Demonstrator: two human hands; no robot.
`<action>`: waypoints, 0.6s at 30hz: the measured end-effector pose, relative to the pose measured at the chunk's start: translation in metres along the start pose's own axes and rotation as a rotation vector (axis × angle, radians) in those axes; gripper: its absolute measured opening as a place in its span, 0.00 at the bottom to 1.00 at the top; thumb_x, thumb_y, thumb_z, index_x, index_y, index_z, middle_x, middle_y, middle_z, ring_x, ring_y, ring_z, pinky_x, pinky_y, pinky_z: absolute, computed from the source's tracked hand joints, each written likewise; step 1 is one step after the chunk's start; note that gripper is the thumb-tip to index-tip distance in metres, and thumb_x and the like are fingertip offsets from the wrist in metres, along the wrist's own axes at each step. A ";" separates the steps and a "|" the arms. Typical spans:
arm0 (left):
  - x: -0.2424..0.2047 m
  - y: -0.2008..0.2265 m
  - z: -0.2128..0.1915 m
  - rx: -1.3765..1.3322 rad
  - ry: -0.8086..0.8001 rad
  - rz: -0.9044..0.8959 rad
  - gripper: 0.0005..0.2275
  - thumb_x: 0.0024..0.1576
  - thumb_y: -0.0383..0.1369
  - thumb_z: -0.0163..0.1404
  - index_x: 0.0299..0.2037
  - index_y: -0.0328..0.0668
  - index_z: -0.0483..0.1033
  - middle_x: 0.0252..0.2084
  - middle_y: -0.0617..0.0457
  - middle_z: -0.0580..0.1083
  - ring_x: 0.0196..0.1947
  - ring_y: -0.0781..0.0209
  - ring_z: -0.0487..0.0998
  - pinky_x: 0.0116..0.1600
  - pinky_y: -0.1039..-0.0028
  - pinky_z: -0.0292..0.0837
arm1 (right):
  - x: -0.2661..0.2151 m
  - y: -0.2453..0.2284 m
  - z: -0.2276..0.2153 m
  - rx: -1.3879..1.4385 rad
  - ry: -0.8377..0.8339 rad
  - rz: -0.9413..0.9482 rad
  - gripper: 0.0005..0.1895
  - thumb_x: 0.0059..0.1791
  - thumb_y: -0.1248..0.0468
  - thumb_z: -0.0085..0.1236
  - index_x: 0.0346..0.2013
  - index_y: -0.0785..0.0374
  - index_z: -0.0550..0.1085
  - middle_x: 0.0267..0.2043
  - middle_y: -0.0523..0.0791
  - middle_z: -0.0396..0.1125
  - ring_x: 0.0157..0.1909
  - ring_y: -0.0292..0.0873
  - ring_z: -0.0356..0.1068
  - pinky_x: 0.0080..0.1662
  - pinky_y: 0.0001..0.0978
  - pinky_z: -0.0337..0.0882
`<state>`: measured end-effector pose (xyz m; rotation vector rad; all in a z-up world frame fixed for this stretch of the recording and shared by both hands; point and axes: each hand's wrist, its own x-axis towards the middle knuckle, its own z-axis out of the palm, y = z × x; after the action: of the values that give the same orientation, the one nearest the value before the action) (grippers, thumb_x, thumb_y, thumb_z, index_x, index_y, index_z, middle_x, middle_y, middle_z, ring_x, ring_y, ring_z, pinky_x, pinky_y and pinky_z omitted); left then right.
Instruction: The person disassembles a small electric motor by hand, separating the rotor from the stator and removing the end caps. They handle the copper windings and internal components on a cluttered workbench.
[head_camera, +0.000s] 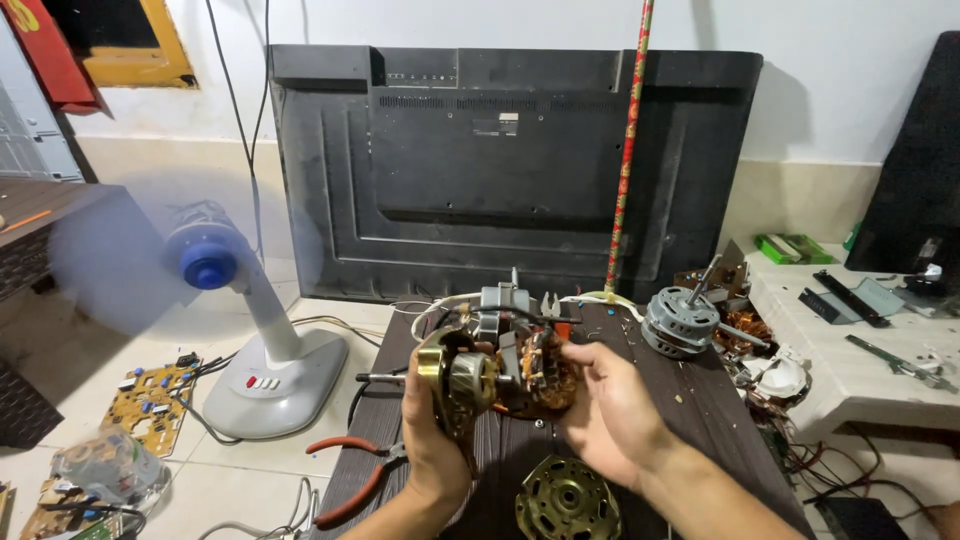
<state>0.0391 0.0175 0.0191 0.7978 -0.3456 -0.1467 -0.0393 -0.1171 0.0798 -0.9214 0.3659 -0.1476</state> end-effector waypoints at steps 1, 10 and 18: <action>0.001 0.002 0.000 0.022 0.048 -0.030 0.33 0.50 0.58 0.42 0.54 0.37 0.74 0.41 0.38 0.80 0.39 0.44 0.82 0.43 0.54 0.80 | -0.006 -0.006 0.008 -0.019 0.052 0.054 0.23 0.56 0.56 0.33 0.56 0.67 0.68 0.49 0.58 0.66 0.52 0.55 0.63 0.55 0.50 0.62; 0.008 0.012 0.002 0.131 0.110 -0.012 0.31 0.54 0.58 0.38 0.48 0.33 0.74 0.36 0.36 0.81 0.36 0.43 0.83 0.40 0.56 0.81 | 0.009 0.007 -0.018 -0.018 0.094 -0.235 0.34 0.42 0.78 0.58 0.65 0.79 0.68 0.52 0.60 0.73 0.43 0.51 0.71 0.46 0.37 0.74; -0.002 -0.006 0.002 0.156 0.065 -0.054 0.34 0.49 0.54 0.47 0.62 0.39 0.63 0.43 0.39 0.79 0.41 0.49 0.81 0.45 0.65 0.76 | 0.000 0.028 0.005 -0.239 0.308 -0.519 0.44 0.33 0.80 0.69 0.65 0.70 0.70 0.49 0.53 0.75 0.51 0.45 0.75 0.55 0.35 0.78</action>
<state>0.0363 0.0128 0.0159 0.9646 -0.2764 -0.1452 -0.0383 -0.0970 0.0598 -1.2209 0.4282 -0.7402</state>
